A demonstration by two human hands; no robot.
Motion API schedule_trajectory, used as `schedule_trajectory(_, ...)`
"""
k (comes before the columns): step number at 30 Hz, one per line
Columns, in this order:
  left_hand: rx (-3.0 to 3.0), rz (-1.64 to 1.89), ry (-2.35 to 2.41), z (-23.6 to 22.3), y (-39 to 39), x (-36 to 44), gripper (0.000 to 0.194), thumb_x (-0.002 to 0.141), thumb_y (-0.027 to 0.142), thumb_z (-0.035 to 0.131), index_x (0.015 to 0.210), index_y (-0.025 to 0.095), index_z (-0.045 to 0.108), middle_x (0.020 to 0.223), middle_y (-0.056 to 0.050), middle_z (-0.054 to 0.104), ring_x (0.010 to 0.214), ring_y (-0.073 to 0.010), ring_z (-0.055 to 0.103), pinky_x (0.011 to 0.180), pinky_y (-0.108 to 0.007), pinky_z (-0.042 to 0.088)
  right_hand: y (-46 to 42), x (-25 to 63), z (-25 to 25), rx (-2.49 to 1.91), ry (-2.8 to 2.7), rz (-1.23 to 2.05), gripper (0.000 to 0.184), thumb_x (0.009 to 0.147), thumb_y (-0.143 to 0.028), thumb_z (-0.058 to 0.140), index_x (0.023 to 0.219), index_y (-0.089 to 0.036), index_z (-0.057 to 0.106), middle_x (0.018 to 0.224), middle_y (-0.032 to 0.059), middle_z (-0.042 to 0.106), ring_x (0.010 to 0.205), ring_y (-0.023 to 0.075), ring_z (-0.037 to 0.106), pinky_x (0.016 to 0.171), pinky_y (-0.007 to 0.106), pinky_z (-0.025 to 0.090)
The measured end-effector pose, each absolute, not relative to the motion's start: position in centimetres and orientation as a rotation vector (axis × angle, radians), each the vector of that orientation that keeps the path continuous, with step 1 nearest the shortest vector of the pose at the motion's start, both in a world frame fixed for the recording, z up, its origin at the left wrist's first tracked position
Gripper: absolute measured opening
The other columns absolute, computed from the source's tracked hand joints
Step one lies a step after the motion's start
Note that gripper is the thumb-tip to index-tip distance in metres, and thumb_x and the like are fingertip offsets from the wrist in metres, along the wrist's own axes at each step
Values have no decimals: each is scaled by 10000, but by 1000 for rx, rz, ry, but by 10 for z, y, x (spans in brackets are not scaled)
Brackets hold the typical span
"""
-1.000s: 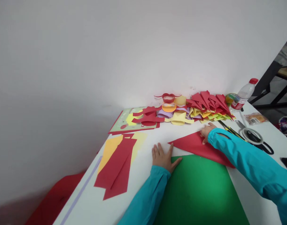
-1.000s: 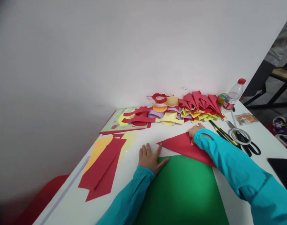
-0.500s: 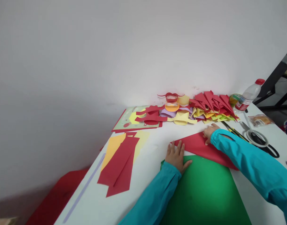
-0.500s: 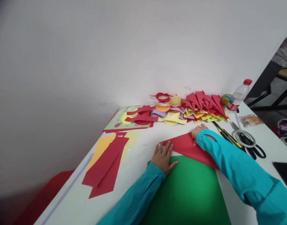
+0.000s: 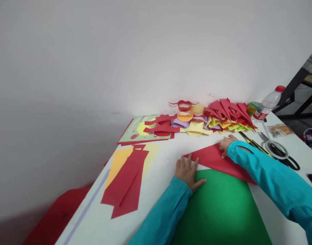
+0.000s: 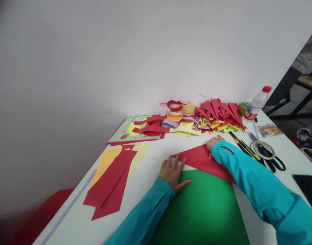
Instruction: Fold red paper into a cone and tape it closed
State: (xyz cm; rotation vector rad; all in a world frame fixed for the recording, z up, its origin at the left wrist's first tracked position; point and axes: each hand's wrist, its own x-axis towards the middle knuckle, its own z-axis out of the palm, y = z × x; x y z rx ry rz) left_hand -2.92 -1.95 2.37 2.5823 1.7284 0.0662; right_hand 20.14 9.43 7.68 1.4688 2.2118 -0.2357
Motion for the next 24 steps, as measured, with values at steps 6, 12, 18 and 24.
schedule_trajectory(6,2666,70,1674,13,-22,-36,878,659,799,366,1377,296,318,1446,-156,289,1284,-467,222,999,-623,130,95,202,76,1476,2223,-245,435,532,-447,792,898,-231,699,962,99,684,996,304,582,928,461,312)
schedule_trajectory(12,2694,56,1597,19,-20,-37,784,648,804,378,1317,395,385,1451,-137,285,1271,-483,243,970,-675,59,95,203,75,1467,2236,-234,418,555,-474,768,892,-237,699,937,94,688,950,290,600,897,440,343)
schedule_trajectory(18,2776,136,1540,13,-30,-20,845,709,774,315,1339,219,408,1417,-181,344,1304,-402,251,1022,-632,28,96,203,73,1442,2252,-221,394,525,-449,785,841,-226,710,884,102,693,925,303,607,864,424,364)
schedule_trajectory(24,2773,170,1540,6,-38,-8,904,675,781,374,1354,184,385,1401,-228,344,1292,-441,256,1012,-641,80,98,204,71,1443,2233,-228,397,551,-442,768,873,-219,706,909,102,692,928,292,605,847,397,373)
